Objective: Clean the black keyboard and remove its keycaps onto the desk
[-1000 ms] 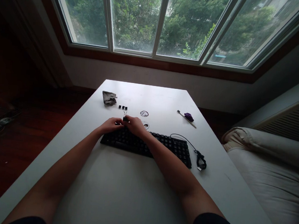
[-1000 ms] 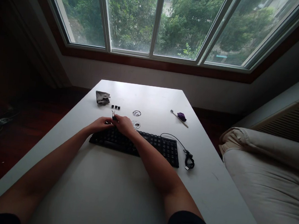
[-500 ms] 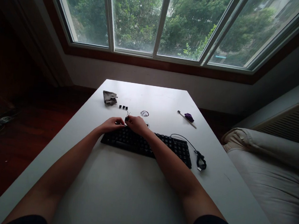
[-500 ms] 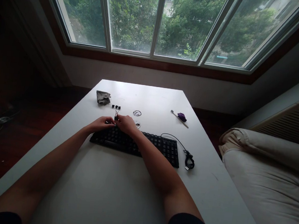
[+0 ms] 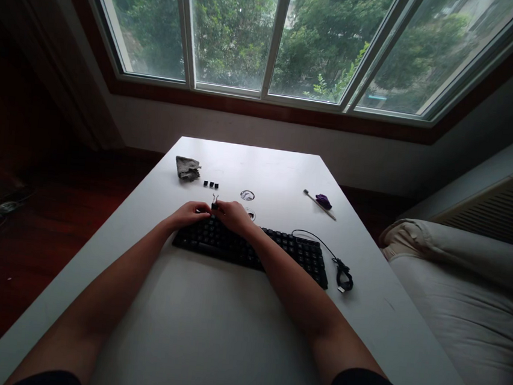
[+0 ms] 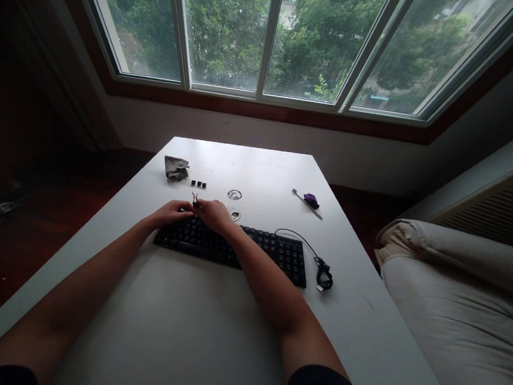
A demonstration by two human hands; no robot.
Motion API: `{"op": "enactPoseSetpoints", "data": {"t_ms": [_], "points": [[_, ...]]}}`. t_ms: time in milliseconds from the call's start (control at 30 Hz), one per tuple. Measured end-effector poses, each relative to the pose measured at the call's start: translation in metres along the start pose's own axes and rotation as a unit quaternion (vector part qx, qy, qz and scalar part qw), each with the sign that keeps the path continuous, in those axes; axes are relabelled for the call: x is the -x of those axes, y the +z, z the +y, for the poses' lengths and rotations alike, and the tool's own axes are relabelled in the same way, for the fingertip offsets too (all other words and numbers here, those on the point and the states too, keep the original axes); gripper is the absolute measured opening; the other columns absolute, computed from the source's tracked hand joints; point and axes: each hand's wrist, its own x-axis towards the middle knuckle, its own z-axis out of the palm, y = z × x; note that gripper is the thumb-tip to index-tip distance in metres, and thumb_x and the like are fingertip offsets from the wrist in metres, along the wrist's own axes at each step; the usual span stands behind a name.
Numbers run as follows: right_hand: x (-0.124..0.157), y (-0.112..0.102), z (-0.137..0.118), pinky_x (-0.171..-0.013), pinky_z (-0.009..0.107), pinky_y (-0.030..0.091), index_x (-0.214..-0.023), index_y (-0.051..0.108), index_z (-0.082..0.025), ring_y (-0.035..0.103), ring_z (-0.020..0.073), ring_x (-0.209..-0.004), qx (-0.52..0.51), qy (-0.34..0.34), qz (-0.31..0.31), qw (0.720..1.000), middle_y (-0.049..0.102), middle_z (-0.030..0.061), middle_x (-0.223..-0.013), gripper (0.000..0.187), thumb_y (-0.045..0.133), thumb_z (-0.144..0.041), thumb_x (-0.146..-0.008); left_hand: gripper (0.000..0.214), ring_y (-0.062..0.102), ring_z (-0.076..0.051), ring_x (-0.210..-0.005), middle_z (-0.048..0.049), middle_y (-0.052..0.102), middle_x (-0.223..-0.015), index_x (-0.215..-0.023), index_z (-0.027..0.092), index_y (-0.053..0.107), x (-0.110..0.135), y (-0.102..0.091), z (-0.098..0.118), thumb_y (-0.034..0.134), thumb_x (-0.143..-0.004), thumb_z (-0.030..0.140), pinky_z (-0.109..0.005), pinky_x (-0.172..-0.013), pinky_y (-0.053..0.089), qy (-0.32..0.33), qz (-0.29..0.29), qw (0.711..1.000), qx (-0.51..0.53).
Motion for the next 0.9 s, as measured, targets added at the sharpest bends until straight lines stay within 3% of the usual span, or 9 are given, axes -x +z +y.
{"op": "enactPoseSetpoints", "data": {"t_ms": [267, 633, 767, 900], "points": [[-0.002, 0.002, 0.003, -0.066, 0.022, 0.034, -0.101, 0.073, -0.023, 0.062, 0.0154, -0.074, -0.005, 0.015, 0.000, 1.000, 0.072, 0.0029, -0.083, 0.019, 0.060, -0.036, -0.094, 0.041, 0.064, -0.023, -0.089, -0.0053, 0.073, -0.096, -0.096, 0.018, 0.073, 0.001, 0.001, 0.002, 0.063, -0.078, 0.053, -0.031, -0.078, 0.050, -0.006, -0.005, 1.000, -0.002], [-0.004, 0.002, 0.011, -0.067, 0.021, 0.037, -0.101, 0.072, -0.021, 0.061, 0.0125, -0.072, -0.088, 0.006, 0.001, 0.996, 0.072, 0.0013, -0.081, 0.019, 0.058, -0.032, -0.094, 0.045, 0.064, -0.023, -0.088, -0.0052, 0.073, -0.094, -0.099, 0.018, 0.074, 0.002, 0.000, 0.000, 0.063, -0.079, 0.057, -0.033, -0.081, 0.049, -0.014, -0.009, 1.000, -0.004], [-0.003, 0.001, 0.007, -0.067, 0.022, 0.037, -0.097, 0.072, -0.022, 0.061, 0.0138, -0.070, -0.050, -0.003, 0.006, 0.999, 0.072, 0.0019, -0.079, 0.017, 0.059, -0.032, -0.092, 0.044, 0.065, -0.024, -0.092, -0.0048, 0.074, -0.097, -0.099, 0.020, 0.075, 0.002, 0.001, 0.001, 0.064, -0.078, 0.057, -0.033, -0.084, 0.048, 0.002, -0.009, 1.000, -0.014], [-0.003, 0.000, 0.005, -0.067, 0.022, 0.039, -0.098, 0.070, -0.022, 0.063, 0.0149, -0.073, -0.066, 0.033, 0.011, 0.997, 0.073, 0.0022, -0.082, 0.019, 0.056, -0.033, -0.094, 0.042, 0.065, -0.023, -0.088, -0.0043, 0.073, -0.094, -0.099, 0.020, 0.074, 0.002, 0.002, 0.001, 0.064, -0.079, 0.056, -0.032, -0.081, 0.048, -0.004, -0.006, 1.000, -0.009]]}}
